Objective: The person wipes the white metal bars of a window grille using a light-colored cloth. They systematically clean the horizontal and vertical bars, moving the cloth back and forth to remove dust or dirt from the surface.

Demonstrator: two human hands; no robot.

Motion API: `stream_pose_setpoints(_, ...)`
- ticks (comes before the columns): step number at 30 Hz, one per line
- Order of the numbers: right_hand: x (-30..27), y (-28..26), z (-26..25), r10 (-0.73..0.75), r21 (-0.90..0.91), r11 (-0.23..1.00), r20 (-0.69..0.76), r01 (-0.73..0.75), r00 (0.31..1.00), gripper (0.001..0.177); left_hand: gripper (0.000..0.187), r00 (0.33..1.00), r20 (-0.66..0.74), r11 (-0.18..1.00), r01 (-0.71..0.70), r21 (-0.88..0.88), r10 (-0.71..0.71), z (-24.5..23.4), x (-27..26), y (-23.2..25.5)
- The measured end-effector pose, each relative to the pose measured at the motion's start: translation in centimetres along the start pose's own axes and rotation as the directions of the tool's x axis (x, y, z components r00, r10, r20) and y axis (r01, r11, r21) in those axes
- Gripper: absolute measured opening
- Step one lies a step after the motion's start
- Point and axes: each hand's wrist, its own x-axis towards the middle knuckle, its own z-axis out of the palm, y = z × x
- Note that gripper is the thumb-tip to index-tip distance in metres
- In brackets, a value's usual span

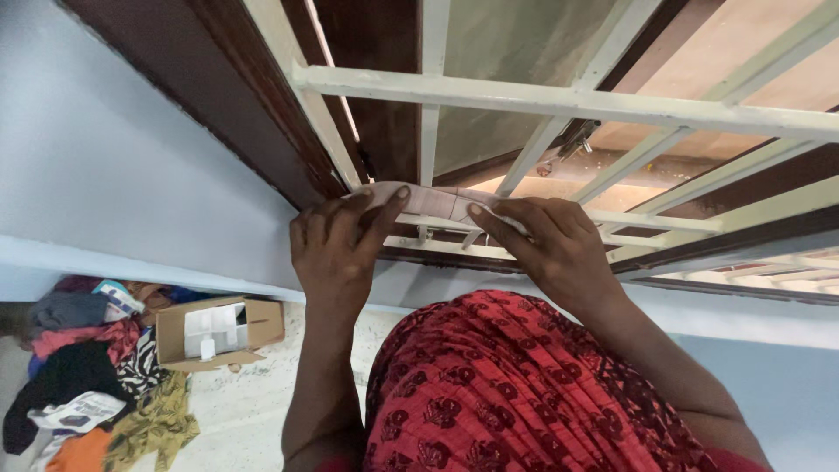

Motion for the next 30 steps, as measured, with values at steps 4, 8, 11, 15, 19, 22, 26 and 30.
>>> stream_pose_setpoints(4, -1.1, 1.2, -0.2, 0.048, 0.039, 0.998, -0.02, -0.047, 0.999, 0.054, 0.043, 1.0, -0.019, 0.996, -0.011, -0.09, 0.01, 0.9, 0.2, 1.0)
stream_pose_setpoints(8, -4.5, 3.0, -0.9, 0.122, -0.035, 0.992, -0.056, -0.124, 0.991, 0.05, 0.042, 0.99, -0.026, 0.966, -0.142, -0.218, 0.14, 2.7, 1.4, 3.2)
stream_pose_setpoints(11, -7.7, 4.6, -1.4, 0.179, -0.101, 0.976, -0.125, -0.192, 0.976, 0.049, 0.045, 0.969, 0.001, 0.927, -0.237, -0.291, 0.248, 3.7, 2.2, 5.8)
stream_pose_setpoints(15, -12.3, 6.0, -1.7, 0.368, -0.065, 0.92, -0.192, -0.386, 0.91, 0.038, 0.049, 0.908, -0.053, 0.865, -0.412, -0.285, 0.415, 5.5, 3.4, 9.0)
stream_pose_setpoints(19, -15.7, 5.5, -1.9, 0.458, -0.135, 0.858, -0.234, -0.495, 0.857, 0.027, 0.051, 0.809, -0.122, 0.765, -0.584, -0.272, 0.575, 7.2, 2.7, 10.4)
stream_pose_setpoints(22, -15.8, 5.3, -0.6, 0.479, -0.111, 0.859, -0.171, -0.5, 0.861, 0.027, 0.051, 0.77, -0.109, 0.721, -0.63, -0.287, 0.629, 8.8, 1.4, 10.3)
stream_pose_setpoints(26, -14.2, 4.4, 2.2, 0.489, -0.034, 0.87, -0.06, -0.492, 0.87, 0.037, 0.055, 0.854, 0.085, 0.807, -0.448, -0.385, 0.514, 10.2, -1.0, 8.5)
stream_pose_setpoints(30, -11.4, 3.2, 3.0, 0.398, 0.009, 0.918, 0.001, -0.398, 0.918, 0.043, 0.054, 0.927, 0.122, 0.869, -0.279, -0.408, 0.355, 8.6, -3.0, 5.3)
